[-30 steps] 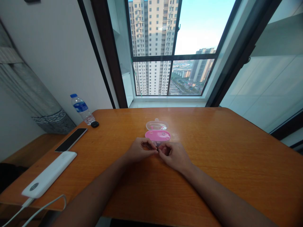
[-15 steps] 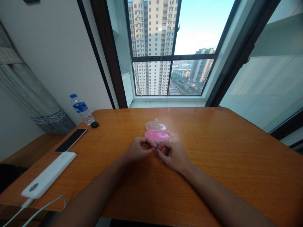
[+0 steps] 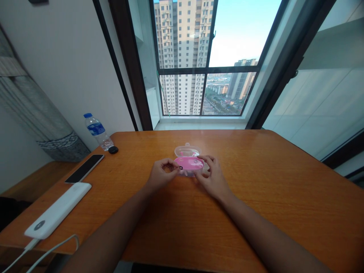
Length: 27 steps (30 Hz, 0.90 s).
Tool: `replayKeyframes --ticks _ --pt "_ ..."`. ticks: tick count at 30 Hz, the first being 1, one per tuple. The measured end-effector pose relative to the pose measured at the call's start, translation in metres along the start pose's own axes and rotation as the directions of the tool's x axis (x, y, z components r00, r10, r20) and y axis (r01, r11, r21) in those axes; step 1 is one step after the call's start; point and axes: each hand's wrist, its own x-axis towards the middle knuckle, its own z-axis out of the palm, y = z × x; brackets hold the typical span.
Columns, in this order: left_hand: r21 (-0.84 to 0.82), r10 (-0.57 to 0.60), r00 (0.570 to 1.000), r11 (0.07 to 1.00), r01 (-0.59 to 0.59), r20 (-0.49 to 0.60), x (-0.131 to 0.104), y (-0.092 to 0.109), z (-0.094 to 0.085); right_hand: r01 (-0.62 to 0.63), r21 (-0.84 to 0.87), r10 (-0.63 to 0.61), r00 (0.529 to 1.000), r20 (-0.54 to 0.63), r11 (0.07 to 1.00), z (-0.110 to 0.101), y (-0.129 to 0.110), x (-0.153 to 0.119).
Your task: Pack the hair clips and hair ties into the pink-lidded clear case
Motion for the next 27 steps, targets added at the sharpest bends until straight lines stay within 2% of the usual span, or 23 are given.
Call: replayKeyframes --ticks 2,4,9,12,17,21,27 --pt "0.07 -0.003 0.997 0.998 0.008 -0.073 0.003 0.001 -0.001 -0.02 0.045 0.018 0.998 0.06 0.999 0.005 0.008 0.0" --pt "0.095 -0.042 0.994 0.994 0.052 -0.101 0.006 0.0 -0.002 0.003 0.098 -0.014 0.993 0.115 0.995 0.009 0.013 0.0" --pt "0.158 -0.09 0.993 0.982 0.101 -0.074 0.007 -0.009 -0.004 0.036 0.147 -0.058 0.987 0.148 0.989 0.011 0.017 -0.001" --pt "0.291 -0.031 0.997 0.955 0.052 -0.074 0.004 -0.011 -0.005 0.027 0.168 -0.054 0.985 0.162 0.985 0.011 0.016 -0.002" --pt "0.48 0.154 0.988 0.868 -0.129 -0.013 0.002 0.0 -0.008 0.023 0.179 -0.053 0.985 0.163 0.984 0.012 0.014 -0.004" --pt "0.493 0.229 0.972 0.84 -0.225 0.054 0.002 0.005 -0.01 0.024 0.181 -0.054 0.985 0.165 0.983 0.012 0.015 -0.004" --pt "0.472 0.208 0.976 0.856 -0.212 0.062 0.003 0.002 -0.008 0.016 0.184 -0.049 0.983 0.175 0.983 0.011 0.014 -0.003"
